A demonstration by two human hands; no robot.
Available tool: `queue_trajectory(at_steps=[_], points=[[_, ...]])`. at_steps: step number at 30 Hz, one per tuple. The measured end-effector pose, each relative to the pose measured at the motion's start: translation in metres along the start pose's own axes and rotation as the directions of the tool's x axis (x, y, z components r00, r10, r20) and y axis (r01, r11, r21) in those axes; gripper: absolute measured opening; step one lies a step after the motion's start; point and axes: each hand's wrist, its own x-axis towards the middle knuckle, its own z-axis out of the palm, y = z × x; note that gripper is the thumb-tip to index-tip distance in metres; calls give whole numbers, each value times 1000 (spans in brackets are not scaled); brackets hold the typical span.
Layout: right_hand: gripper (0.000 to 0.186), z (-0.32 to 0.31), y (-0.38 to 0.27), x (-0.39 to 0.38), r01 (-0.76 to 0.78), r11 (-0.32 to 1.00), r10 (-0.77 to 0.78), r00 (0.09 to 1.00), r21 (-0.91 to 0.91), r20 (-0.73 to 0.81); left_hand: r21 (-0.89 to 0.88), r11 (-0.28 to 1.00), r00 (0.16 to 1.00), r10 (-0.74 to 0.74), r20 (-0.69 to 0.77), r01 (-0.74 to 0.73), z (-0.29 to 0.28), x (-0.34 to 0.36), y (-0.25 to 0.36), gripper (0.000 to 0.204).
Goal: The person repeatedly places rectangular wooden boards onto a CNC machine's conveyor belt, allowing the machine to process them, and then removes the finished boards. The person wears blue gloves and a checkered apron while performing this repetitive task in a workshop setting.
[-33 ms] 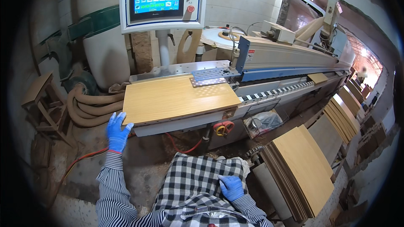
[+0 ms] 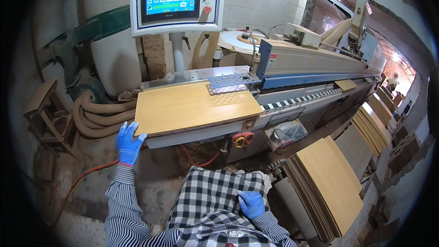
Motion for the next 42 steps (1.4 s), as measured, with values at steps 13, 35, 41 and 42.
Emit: queue_trajectory(at_steps=[13,35,41,42], points=[[22,-36,35,13,-285,933,334,913,220,-233,18,964,961,266,-80,-265,70,12,65,53],[45,-111,104,8,-265,705,150,962,-657,-228,127,899,891,435,-133,-420,91,14,84,41],[21,-90,56,-61,-404,893,282,845,-198,-454,126,895,882,445,-156,-429,93,14,85,38],[23,-92,73,-71,-561,699,715,560,443,-420,125,892,878,451,-161,-435,93,14,85,38]])
